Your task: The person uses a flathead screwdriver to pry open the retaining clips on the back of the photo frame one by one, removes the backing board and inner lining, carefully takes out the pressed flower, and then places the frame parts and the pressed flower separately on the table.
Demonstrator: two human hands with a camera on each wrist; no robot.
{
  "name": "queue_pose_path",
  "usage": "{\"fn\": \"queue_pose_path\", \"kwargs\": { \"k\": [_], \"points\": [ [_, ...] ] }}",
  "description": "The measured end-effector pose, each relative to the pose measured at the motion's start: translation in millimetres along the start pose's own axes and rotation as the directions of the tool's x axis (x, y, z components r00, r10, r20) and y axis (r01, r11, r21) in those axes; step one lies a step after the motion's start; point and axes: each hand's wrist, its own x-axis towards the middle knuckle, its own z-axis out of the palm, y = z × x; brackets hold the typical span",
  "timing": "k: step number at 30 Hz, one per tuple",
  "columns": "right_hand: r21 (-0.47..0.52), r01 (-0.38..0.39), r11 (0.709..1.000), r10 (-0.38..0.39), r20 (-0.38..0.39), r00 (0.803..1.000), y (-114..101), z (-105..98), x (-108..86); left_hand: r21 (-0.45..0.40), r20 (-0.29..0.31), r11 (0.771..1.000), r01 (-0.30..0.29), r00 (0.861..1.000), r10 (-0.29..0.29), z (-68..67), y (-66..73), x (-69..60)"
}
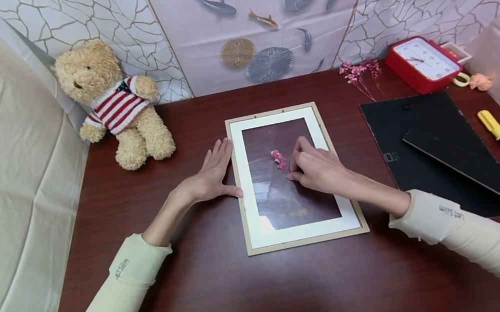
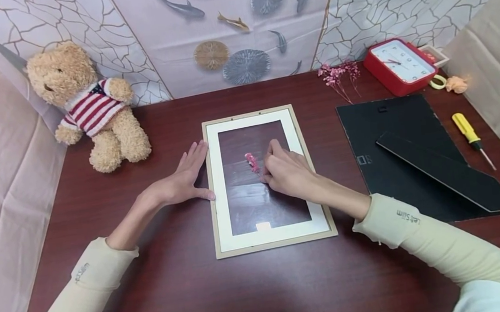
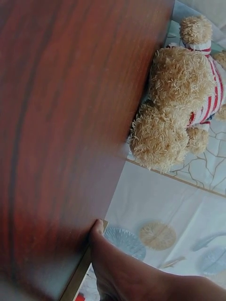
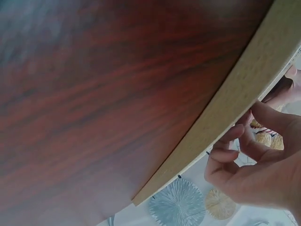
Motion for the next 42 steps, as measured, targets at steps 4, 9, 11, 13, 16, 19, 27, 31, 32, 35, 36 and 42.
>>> {"fn": "queue_pose_path", "kwargs": {
  "k": [4, 9, 11, 13, 16, 19, 27, 31, 32, 35, 36, 42],
  "points": [
    [0.063, -0.016, 0.998, 0.014, 0.035, 0.999, 2.2, -2.7, 1.6, 0.008, -0.002, 1.000, 0.003, 1.000, -0.003, 0.6, 0.8, 0.9],
    [0.278, -0.002, 0.961, -0.015, 0.057, 0.998, 14.8, -11.0, 6.9, -0.011, 0.001, 1.000, 0.011, 1.000, -0.011, 0.2, 3.0, 0.3],
    [0.373, 0.015, 0.928, -0.035, 0.046, 0.998, 25.4, -12.8, 10.3, -0.019, 0.004, 1.000, 0.012, 1.000, -0.012, -0.2, 3.6, -0.2],
    [0.439, -0.009, 0.898, -0.018, 0.057, 0.998, 32.0, -18.4, 12.3, -0.022, 0.005, 1.000, 0.013, 1.000, -0.013, -0.5, 3.8, -0.6],
    [0.505, -0.063, 0.861, 0.021, 0.089, 0.996, 41.0, -29.1, 16.1, -0.024, 0.006, 1.000, 0.011, 1.000, -0.011, -0.6, 3.8, -1.1],
    [0.517, -0.148, 0.843, 0.084, 0.145, 0.986, 46.2, -45.2, 18.0, -0.025, 0.003, 1.000, 0.008, 1.000, -0.008, -0.6, 2.9, -1.0],
    [0.530, -0.292, 0.796, 0.165, 0.275, 0.947, 87.9, -76.1, 25.2, 0.000, -0.003, 1.000, -0.007, 1.000, 0.007, 2.7, -5.1, 3.7],
    [0.488, -0.299, 0.820, 0.175, 0.283, 0.943, 116.1, -88.3, 33.1, 0.007, 0.001, 1.000, 0.000, 1.000, 0.000, 5.4, -9.7, 5.3],
    [0.475, -0.305, 0.825, 0.182, 0.288, 0.940, 123.6, -91.7, 35.3, 0.004, 0.002, 1.000, -0.001, 1.000, 0.000, 5.8, -10.4, 5.4],
    [0.440, -0.337, 0.832, 0.212, 0.309, 0.927, 145.1, -101.3, 42.0, -0.002, 0.004, 1.000, -0.004, 1.000, 0.004, 5.9, -10.5, 5.1],
    [0.430, -0.346, 0.834, 0.221, 0.316, 0.923, 151.6, -104.1, 44.0, -0.007, 0.002, 1.000, -0.008, 1.000, 0.008, 5.4, -9.9, 4.9],
    [0.380, -0.379, 0.844, 0.263, 0.322, 0.910, 179.4, -115.1, 55.6, -0.003, 0.001, 1.000, -0.002, 1.000, 0.002, 3.0, -6.7, 4.3]
  ]
}}
